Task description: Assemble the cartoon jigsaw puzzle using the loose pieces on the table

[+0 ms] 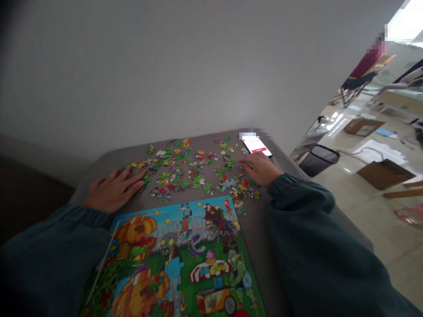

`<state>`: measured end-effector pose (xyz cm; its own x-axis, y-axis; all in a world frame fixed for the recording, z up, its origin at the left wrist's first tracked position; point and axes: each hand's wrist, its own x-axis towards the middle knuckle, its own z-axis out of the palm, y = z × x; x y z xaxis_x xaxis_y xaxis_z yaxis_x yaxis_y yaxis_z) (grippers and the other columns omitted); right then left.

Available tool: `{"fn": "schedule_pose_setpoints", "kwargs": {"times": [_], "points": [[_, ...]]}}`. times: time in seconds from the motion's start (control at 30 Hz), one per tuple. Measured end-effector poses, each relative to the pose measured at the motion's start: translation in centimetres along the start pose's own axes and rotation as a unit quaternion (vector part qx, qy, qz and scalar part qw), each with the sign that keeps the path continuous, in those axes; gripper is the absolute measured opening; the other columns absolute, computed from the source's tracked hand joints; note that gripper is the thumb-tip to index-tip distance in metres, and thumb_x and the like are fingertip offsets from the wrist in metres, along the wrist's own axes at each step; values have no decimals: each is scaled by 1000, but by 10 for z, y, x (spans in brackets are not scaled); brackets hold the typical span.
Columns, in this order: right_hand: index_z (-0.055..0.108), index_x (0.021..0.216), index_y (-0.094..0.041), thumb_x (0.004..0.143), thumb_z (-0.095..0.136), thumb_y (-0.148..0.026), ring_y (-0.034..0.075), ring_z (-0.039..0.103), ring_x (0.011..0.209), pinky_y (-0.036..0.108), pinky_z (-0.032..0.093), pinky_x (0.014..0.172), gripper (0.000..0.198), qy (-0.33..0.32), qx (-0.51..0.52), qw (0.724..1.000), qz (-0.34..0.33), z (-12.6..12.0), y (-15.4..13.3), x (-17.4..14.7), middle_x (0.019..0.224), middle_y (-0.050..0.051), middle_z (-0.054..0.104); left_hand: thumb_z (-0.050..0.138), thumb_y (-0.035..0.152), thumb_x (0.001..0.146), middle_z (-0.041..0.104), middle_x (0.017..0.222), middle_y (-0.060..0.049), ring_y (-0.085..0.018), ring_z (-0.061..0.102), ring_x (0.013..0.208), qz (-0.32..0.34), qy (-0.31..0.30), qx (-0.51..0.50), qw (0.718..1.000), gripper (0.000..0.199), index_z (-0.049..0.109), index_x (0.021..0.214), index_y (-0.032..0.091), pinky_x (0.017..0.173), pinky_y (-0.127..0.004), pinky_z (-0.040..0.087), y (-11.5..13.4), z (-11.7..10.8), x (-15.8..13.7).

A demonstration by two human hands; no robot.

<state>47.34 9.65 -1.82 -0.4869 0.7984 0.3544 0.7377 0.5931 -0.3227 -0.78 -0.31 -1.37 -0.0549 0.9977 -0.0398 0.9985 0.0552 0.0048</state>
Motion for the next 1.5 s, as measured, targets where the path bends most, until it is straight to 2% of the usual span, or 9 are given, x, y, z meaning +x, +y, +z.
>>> {"fn": "schedule_pose_setpoints", "kwargs": {"times": [0.2, 0.33, 0.63, 0.8, 1.07, 1.2, 1.3, 1.43, 1.5], "points": [[80, 111, -20, 94, 55, -29, 30, 71, 103, 51, 52, 100, 31, -8, -7, 1000, -2, -2, -1, 0, 106, 12, 80, 21, 73, 99, 47, 163, -12, -48, 29, 154, -10, -19, 15, 1000, 68, 45, 156, 44, 115, -71, 27, 3, -5, -3], [80, 111, -19, 95, 54, -31, 30, 70, 102, 51, 53, 99, 32, -13, -8, 1000, -1, -3, -2, 0, 105, 13, 79, 24, 71, 99, 47, 163, -11, -45, 30, 155, -8, -26, 14, 1000, 67, 47, 156, 43, 117, -70, 26, 3, -7, -8], [79, 111, -19, 96, 53, -33, 32, 71, 104, 52, 54, 99, 33, -21, -20, 1000, -6, -2, -2, 0, 107, 14, 79, 30, 66, 99, 55, 156, -14, -44, 45, 146, 4, -31, -4, 999, 64, 57, 150, 37, 117, -67, 29, 8, -19, -13], [79, 111, -20, 97, 52, -32, 32, 72, 103, 53, 55, 99, 33, -25, -25, 999, -14, -2, 0, 0, 106, 14, 79, 28, 68, 99, 61, 148, -12, -45, 50, 141, 1, -11, -24, 1000, 66, 60, 146, 36, 115, -66, 32, 10, -23, -13], [78, 112, -22, 98, 52, -33, 33, 72, 105, 56, 54, 100, 32, -28, -23, 999, -25, -4, -2, 0, 108, 14, 79, 33, 61, 103, 64, 141, -19, -46, 54, 136, -28, 10, -41, 999, 63, 55, 150, 25, 112, -65, 38, 6, -25, -7], [78, 114, -20, 98, 51, -33, 32, 72, 107, 55, 55, 99, 34, -33, -23, 999, -17, -6, -2, 0, 111, 15, 79, 48, 48, 106, 69, 130, -15, -36, 63, 125, -42, 19, -52, 998, 50, 54, 148, 21, 106, -61, 48, 8, -26, -3], [79, 114, -18, 97, 50, -33, 33, 72, 105, 55, 54, 98, 36, -33, -28, 999, -24, -6, -1, 0, 109, 16, 79, 64, 42, 101, 66, 134, -11, -29, 66, 118, -59, 51, -47, 996, 43, 59, 138, 21, 102, -55, 55, 10, -28, 4], [79, 113, -18, 97, 50, -34, 33, 72, 104, 55, 54, 97, 37, -33, -35, 998, -32, -5, -2, 1, 107, 16, 79, 65, 41, 100, 59, 144, -12, -33, 60, 128, -71, 110, -38, 991, 46, 58, 140, 20, 106, -58, 52, 16, -28, 19], [79, 115, -18, 98, 50, -34, 34, 72, 102, 55, 54, 97, 37, -38, -37, 998, -33, -5, -3, 1, 107, 16, 79, 65, 42, 100, 58, 146, -12, -33, 58, 131, -75, 114, -38, 990, 44, 59, 139, 21, 109, -59, 49, 19, -25, 25]]}}
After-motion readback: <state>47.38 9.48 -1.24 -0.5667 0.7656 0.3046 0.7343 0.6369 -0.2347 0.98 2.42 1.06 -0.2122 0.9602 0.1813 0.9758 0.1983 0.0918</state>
